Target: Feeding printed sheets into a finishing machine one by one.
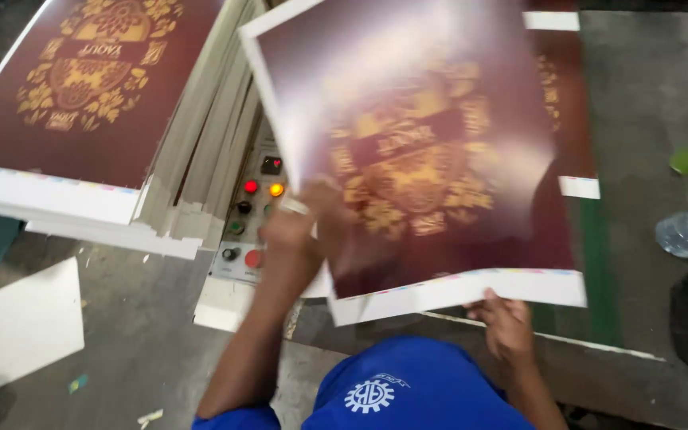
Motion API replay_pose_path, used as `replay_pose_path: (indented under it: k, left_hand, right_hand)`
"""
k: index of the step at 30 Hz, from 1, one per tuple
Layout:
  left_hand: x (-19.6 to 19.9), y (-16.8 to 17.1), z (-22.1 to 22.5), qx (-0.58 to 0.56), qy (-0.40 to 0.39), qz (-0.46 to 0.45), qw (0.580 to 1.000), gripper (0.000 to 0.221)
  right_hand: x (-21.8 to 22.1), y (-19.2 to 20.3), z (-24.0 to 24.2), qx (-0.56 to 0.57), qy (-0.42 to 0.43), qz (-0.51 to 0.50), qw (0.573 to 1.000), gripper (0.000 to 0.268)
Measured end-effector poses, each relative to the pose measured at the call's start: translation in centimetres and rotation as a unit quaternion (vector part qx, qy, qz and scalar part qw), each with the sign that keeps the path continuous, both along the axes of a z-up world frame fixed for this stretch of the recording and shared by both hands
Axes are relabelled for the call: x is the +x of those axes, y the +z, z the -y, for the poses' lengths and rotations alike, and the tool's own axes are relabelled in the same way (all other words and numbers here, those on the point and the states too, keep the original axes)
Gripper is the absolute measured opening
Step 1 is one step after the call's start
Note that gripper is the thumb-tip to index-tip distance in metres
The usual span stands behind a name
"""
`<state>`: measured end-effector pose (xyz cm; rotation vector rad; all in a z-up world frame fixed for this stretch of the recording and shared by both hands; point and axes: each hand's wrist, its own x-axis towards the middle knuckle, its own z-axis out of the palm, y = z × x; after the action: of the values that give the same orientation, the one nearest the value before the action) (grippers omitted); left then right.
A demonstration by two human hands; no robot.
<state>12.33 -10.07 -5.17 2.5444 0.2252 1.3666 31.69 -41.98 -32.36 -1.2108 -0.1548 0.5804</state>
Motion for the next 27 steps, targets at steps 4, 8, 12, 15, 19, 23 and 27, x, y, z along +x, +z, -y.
replay_pose_path:
  k: [4,8,12,15,19,23,27]
  left_hand:
    - [-6.1,4.9,-6.1,0.084,0.184,-0.069,0.977,0.021]
    - [-12.1,3.7,-12.6,0.130,0.429,-0.207,0.870,0.049]
    - [-15.5,3.5,-16.3,0.010,0.431,-0.337,0.837,0.073]
    - [-16.3,4.2,-17.2,-0.036,0.415,-0.400,0.816,0.071]
    - [-16.0,6.7,-17.1,-0.057,0.423,-0.432,0.794,0.067]
    - [-15.6,8.0,-17.3,-0.085,0.435,-0.472,0.762,0.054]
    - [-17.6,6.0,-19.2,0.056,0.414,-0.452,0.788,0.038]
  right_hand:
    - [0.5,-1.1,4.2,0.064,-0.031,0.024,0.997,0.010]
    - [2.0,-3.1,8.4,0.078,-0.102,0.030,0.991,0.013]
    - [3.3,-5.7,13.2,0.078,-0.162,0.031,0.983,0.008]
    - [3.8,-7.3,16.7,0.039,-0.161,0.007,0.986,0.011]
    - [3.3,-8.1,18.7,0.014,-0.165,-0.024,0.986,0.015]
    - [3.1,-8.4,19.8,-0.002,-0.163,-0.052,0.985,0.033]
    - [3.1,-8.0,18.5,-0.014,-0.148,-0.054,0.987,0.036]
